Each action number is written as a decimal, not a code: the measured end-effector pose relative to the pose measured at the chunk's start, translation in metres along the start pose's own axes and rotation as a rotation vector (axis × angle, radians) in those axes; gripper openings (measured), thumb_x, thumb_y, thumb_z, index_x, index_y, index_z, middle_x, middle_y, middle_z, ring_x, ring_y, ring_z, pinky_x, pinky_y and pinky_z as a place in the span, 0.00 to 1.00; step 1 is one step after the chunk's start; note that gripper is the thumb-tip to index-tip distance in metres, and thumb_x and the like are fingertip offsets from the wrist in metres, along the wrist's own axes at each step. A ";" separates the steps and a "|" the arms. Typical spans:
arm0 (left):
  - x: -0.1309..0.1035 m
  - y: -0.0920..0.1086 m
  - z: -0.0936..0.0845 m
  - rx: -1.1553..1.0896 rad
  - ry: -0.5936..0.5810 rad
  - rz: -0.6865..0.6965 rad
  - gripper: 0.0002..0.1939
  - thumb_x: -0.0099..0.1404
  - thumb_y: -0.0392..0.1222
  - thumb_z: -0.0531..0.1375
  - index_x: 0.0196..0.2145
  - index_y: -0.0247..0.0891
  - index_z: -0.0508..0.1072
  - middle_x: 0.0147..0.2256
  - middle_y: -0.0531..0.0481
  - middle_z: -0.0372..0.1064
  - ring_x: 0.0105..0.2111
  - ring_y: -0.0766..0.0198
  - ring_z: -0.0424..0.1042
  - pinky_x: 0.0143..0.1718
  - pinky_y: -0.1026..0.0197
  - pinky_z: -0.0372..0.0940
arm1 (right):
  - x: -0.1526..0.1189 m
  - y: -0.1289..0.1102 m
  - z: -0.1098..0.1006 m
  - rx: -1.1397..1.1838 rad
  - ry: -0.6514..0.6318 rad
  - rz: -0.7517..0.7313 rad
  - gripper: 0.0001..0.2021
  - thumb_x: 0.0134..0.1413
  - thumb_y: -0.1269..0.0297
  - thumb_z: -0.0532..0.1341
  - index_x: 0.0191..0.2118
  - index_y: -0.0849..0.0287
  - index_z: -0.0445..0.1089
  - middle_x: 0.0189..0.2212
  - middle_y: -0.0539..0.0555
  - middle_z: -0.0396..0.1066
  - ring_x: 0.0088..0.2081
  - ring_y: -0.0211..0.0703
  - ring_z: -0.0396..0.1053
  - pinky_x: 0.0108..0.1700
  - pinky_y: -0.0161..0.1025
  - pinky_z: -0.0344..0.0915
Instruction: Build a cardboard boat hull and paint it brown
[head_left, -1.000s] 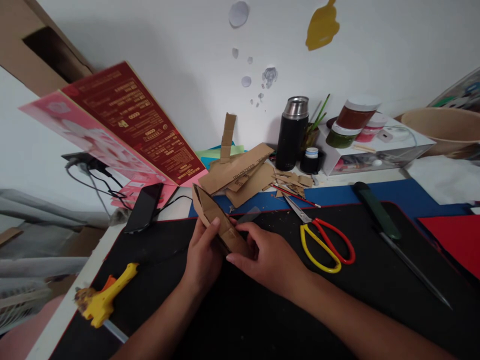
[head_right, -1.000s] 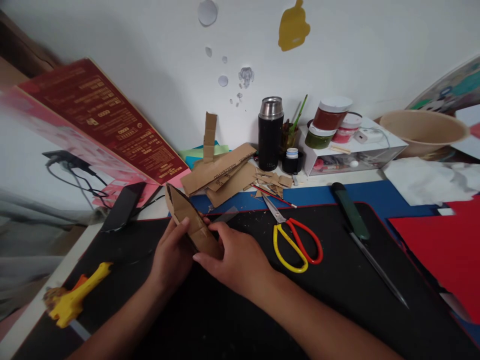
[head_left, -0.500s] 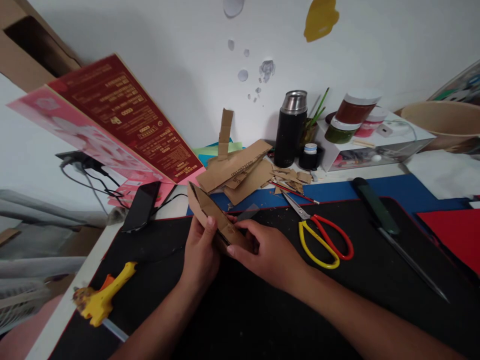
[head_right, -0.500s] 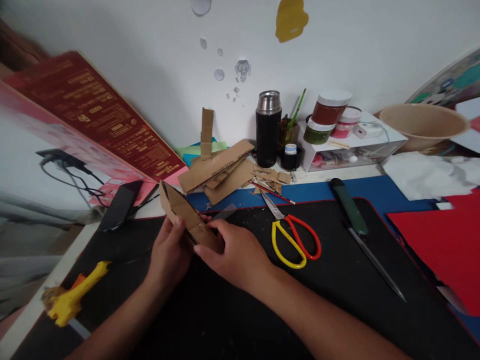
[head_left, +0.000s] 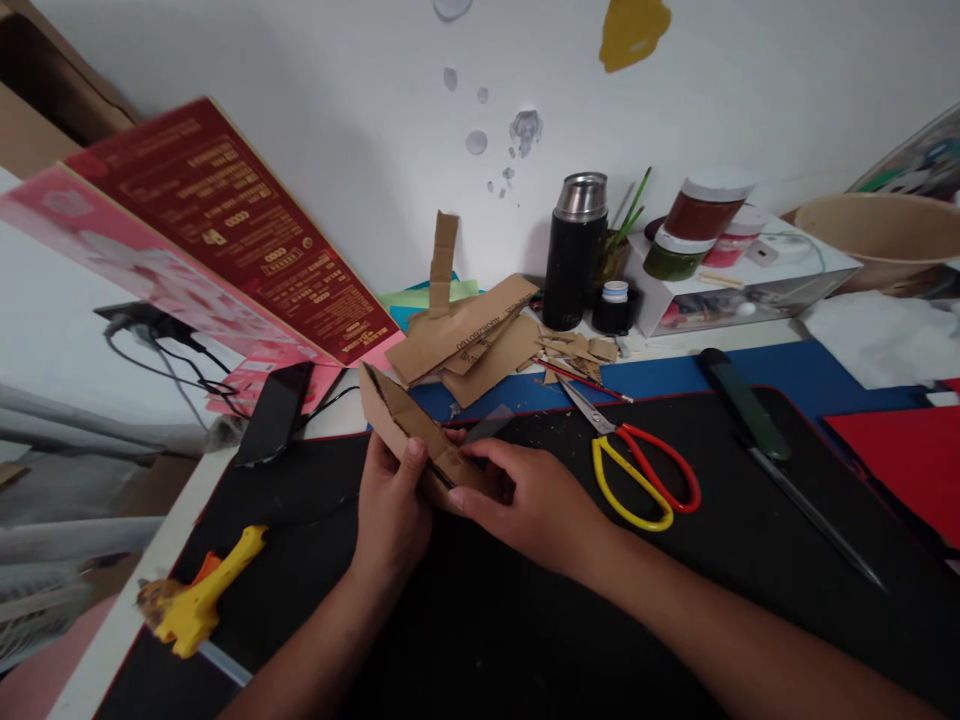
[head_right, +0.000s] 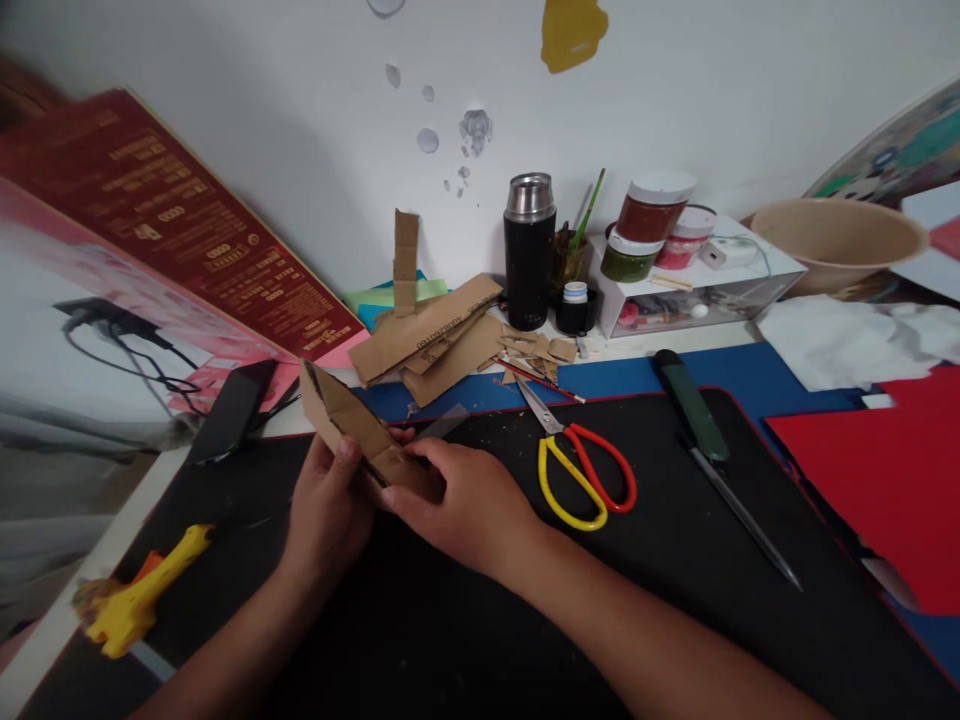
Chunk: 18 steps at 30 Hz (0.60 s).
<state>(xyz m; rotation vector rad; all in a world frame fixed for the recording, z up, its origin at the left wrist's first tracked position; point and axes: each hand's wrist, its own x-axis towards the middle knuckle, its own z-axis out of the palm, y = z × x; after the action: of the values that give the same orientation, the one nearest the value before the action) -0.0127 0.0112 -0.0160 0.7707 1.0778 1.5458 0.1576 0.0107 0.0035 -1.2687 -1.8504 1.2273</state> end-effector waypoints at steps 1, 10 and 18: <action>0.001 0.001 0.000 -0.008 -0.004 -0.008 0.26 0.57 0.55 0.75 0.47 0.41 0.74 0.37 0.47 0.82 0.37 0.54 0.83 0.44 0.51 0.78 | 0.000 0.000 0.000 0.011 0.000 -0.002 0.21 0.60 0.53 0.67 0.56 0.55 0.77 0.48 0.56 0.82 0.41 0.49 0.79 0.41 0.42 0.68; 0.002 0.003 -0.002 -0.014 -0.026 -0.050 0.26 0.57 0.55 0.75 0.46 0.40 0.76 0.38 0.45 0.82 0.39 0.52 0.83 0.46 0.48 0.77 | 0.001 0.003 -0.001 0.059 -0.010 0.034 0.22 0.58 0.52 0.69 0.56 0.54 0.77 0.47 0.56 0.82 0.41 0.49 0.78 0.41 0.42 0.68; -0.001 0.007 0.000 0.034 0.008 -0.045 0.26 0.55 0.48 0.77 0.48 0.42 0.76 0.45 0.46 0.81 0.43 0.55 0.81 0.45 0.56 0.76 | 0.002 0.004 0.000 0.031 0.006 0.034 0.21 0.59 0.53 0.68 0.55 0.55 0.77 0.44 0.56 0.82 0.37 0.46 0.76 0.39 0.41 0.67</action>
<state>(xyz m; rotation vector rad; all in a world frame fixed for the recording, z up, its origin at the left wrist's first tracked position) -0.0151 0.0100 -0.0098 0.7592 1.1224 1.4970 0.1588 0.0129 -0.0003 -1.2910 -1.8051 1.2639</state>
